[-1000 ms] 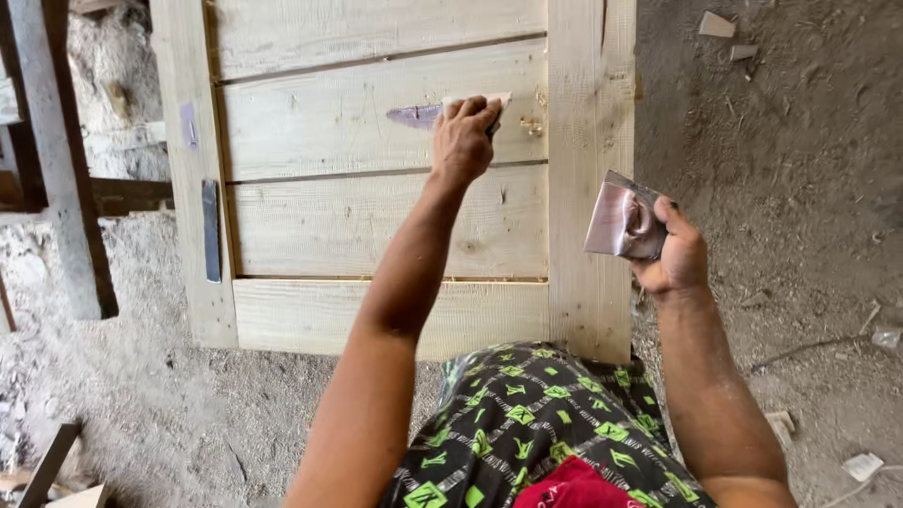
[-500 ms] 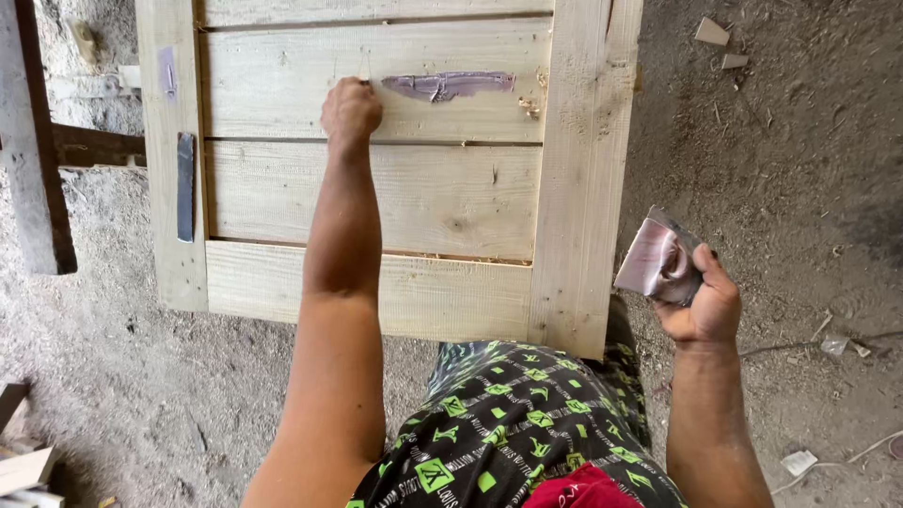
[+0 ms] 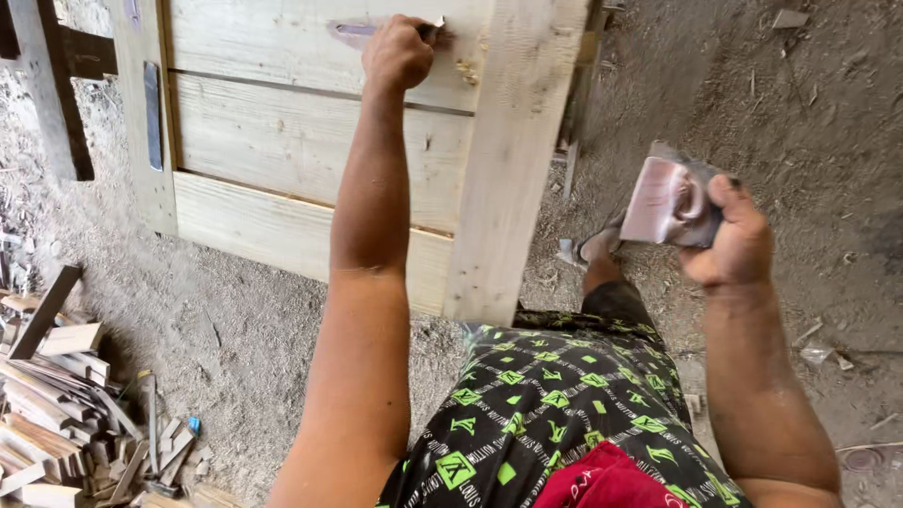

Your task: The person uses a putty knife to apply a filler paste into gaps and cracks on a wooden door frame. They smooth the filler along the seams and edges, then retrieve more filler from a container to continue the process.

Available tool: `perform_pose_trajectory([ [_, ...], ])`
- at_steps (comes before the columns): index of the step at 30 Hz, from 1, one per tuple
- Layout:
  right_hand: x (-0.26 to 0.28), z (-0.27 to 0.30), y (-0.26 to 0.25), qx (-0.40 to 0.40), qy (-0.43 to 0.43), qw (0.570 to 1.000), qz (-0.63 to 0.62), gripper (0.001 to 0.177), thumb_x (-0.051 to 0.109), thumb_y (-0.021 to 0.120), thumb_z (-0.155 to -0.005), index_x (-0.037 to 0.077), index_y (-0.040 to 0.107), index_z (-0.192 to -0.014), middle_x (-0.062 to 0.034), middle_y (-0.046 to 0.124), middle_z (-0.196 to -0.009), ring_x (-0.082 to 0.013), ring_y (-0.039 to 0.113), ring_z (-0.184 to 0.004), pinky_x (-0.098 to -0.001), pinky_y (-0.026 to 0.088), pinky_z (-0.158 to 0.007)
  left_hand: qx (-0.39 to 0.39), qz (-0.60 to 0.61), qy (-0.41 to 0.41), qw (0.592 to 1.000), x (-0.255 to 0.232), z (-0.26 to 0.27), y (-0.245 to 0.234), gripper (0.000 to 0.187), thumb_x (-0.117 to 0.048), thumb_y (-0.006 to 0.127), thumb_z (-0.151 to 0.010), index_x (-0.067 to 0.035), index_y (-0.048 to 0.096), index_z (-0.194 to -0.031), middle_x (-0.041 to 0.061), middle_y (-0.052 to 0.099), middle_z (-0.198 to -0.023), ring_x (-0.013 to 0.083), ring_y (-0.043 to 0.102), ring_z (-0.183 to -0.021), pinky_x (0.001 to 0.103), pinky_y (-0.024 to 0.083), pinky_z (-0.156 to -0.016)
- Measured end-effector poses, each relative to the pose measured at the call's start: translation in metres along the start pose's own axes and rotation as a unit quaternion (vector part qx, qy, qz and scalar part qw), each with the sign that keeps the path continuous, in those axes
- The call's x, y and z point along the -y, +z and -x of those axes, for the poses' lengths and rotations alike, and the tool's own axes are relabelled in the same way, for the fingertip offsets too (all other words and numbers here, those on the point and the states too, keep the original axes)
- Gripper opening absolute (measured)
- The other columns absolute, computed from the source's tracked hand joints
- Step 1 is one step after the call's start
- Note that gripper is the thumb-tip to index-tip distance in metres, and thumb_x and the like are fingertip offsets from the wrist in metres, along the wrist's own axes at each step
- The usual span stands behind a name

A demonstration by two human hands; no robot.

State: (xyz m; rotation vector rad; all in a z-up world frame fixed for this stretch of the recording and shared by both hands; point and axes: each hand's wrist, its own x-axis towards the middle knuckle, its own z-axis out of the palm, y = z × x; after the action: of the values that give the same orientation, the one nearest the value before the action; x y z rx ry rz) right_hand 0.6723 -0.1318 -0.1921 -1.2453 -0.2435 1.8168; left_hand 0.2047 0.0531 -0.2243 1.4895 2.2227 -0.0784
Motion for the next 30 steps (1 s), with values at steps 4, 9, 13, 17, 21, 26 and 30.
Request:
perform_pose_trajectory([
  [4,0.063,-0.007,-0.034,0.027,-0.022,0.999,-0.002,0.037,0.028,0.056,-0.105,0.004,0.057,-0.133,-0.0062,0.067,-0.119,-0.0211,0.068,-0.114,-0.0432,0.059,-0.101,-0.019,-0.021,0.069,0.997,-0.02,-0.001,-0.02,0.024,-0.03,0.065,-0.092,-0.035,0.078,-0.111,0.006,0.073,-0.112,0.0305,0.067,-0.104,0.043,0.054,-0.087],
  [9,0.083,-0.001,-0.089,0.052,-0.075,0.994,-0.054,0.029,0.025,0.054,-0.112,0.003,0.06,-0.13,-0.0072,0.067,-0.122,-0.0229,0.067,-0.117,-0.0414,0.06,-0.102,0.092,-0.062,0.005,0.994,0.004,0.016,-0.014,0.026,-0.014,0.059,-0.097,-0.023,0.077,-0.114,0.012,0.076,-0.113,0.0304,0.072,-0.1,0.043,0.057,-0.087],
  [13,0.078,-0.007,-0.119,0.063,-0.087,0.993,-0.049,0.017,0.018,0.053,-0.114,0.003,0.058,-0.11,-0.0078,0.062,-0.104,-0.0227,0.061,-0.1,-0.0428,0.057,-0.094,0.03,-0.011,0.07,0.997,0.043,0.007,-0.015,0.042,-0.008,0.058,-0.088,-0.032,0.078,-0.116,0.009,0.074,-0.114,0.0259,0.069,-0.101,0.038,0.054,-0.087],
  [17,0.085,-0.009,-0.134,0.064,-0.057,0.996,-0.037,0.021,0.025,0.055,-0.118,0.004,0.06,-0.116,-0.0086,0.068,-0.115,-0.0242,0.064,-0.113,-0.0442,0.051,-0.097,-0.058,0.154,0.075,0.984,0.087,-0.005,-0.027,0.03,-0.01,0.063,-0.093,-0.015,0.077,-0.119,0.014,0.077,-0.113,0.0218,0.074,-0.099,0.037,0.057,-0.09],
  [21,0.118,-0.028,-0.125,-0.038,-0.001,0.999,-0.01,0.035,0.031,0.055,-0.105,0.012,0.063,-0.134,-0.0025,0.068,-0.13,-0.0236,0.063,-0.124,-0.0507,0.049,-0.106,-0.062,0.316,-0.149,0.935,0.114,0.02,-0.051,0.03,-0.027,0.067,-0.097,-0.017,0.072,-0.125,0.011,0.076,-0.103,0.0259,0.071,-0.08,0.039,0.06,-0.062],
  [26,0.153,-0.082,-0.096,-0.013,0.016,1.0,-0.005,0.037,0.034,0.057,-0.107,0.012,0.061,-0.137,-0.0033,0.066,-0.138,-0.0244,0.062,-0.129,-0.0514,0.044,-0.112,-0.156,0.468,-0.135,0.859,0.12,0.031,-0.086,0.038,-0.03,0.066,-0.099,-0.009,0.066,-0.131,0.012,0.076,-0.108,0.0253,0.079,-0.081,0.037,0.065,-0.056],
  [30,0.2,-0.141,-0.052,0.06,0.017,0.997,0.043,0.043,0.033,0.057,-0.104,0.008,0.061,-0.138,-0.0051,0.067,-0.136,-0.0246,0.063,-0.127,-0.0488,0.047,-0.111,-0.15,0.567,-0.154,0.795,0.136,0.035,-0.083,0.042,-0.032,0.07,-0.101,-0.001,0.065,-0.128,0.018,0.076,-0.111,0.0309,0.079,-0.082,0.041,0.065,-0.057],
])
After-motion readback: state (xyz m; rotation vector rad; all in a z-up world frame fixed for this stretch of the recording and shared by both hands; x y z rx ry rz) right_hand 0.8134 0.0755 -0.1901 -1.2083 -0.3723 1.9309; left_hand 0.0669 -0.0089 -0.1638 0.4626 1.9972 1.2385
